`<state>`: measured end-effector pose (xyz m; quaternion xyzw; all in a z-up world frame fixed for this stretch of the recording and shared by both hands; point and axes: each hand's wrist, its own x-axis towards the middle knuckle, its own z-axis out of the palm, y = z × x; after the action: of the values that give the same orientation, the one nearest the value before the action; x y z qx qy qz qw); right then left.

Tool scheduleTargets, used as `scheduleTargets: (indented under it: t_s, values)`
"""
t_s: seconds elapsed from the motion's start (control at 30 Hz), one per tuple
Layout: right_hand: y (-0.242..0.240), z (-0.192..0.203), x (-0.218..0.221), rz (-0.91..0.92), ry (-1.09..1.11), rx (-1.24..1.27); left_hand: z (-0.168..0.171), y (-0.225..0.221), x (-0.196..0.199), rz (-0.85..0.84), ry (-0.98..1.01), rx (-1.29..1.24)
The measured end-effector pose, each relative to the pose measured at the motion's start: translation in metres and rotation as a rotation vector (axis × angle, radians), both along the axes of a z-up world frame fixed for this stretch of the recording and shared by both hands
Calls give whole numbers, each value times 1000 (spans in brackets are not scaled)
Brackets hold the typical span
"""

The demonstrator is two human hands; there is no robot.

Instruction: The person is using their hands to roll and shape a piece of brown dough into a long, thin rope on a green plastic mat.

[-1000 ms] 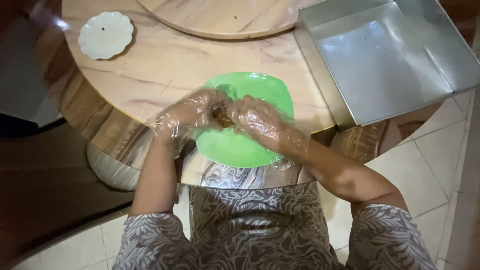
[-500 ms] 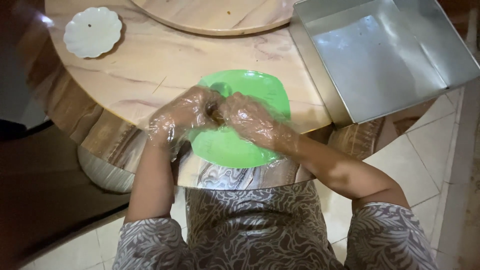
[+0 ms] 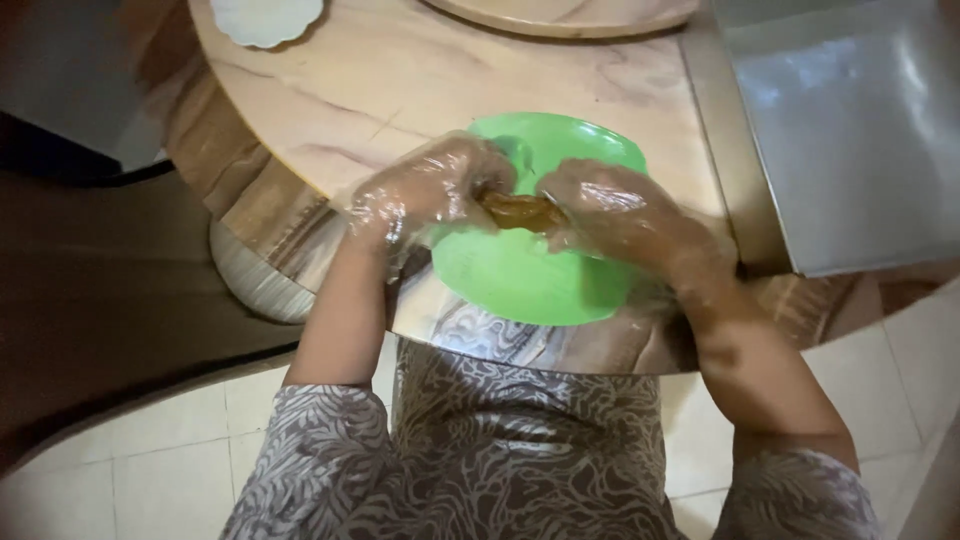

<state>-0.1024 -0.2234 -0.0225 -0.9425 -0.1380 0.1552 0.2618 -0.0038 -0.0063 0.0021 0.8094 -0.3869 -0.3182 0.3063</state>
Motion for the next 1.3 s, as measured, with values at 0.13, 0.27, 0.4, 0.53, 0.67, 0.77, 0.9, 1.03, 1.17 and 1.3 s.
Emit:
scheduleTargets:
  t_s: [0.13, 0.27, 0.4, 0.53, 0.67, 0.77, 0.9, 1.03, 1.17, 1.3]
  values:
    - [7, -4, 4, 197, -156, -306, -26, -2, 4, -257, -236, -238]
    - [9, 10, -3, 142, -263, -287, -70, -17, 11, -223, -256, -279]
    - [6, -12, 0, 177, -401, -214, -69, -19, 10, -197, -223, -243]
    - [20, -3, -5, 54, -233, -252, -71, -19, 5, -210, -157, -325]
    - [20, 0, 3, 25, -209, -240, -84, -23, 19, -291, -323, -526]
    - [26, 15, 1, -54, -138, -205, -89, -21, 20, -305, -421, -527]
    - [0, -3, 6, 16, -154, -215, -57, -12, 11, -239, -340, -254]
    - [8, 29, -4, 30, -76, 181, -26, 8, 12, -302, -197, -434]
    - [7, 25, -2, -218, 84, 439, -24, 12, 14, -237, -123, -460]
    - [20, 31, -8, -314, 174, 508, -23, 8, 8, -135, -9, -314]
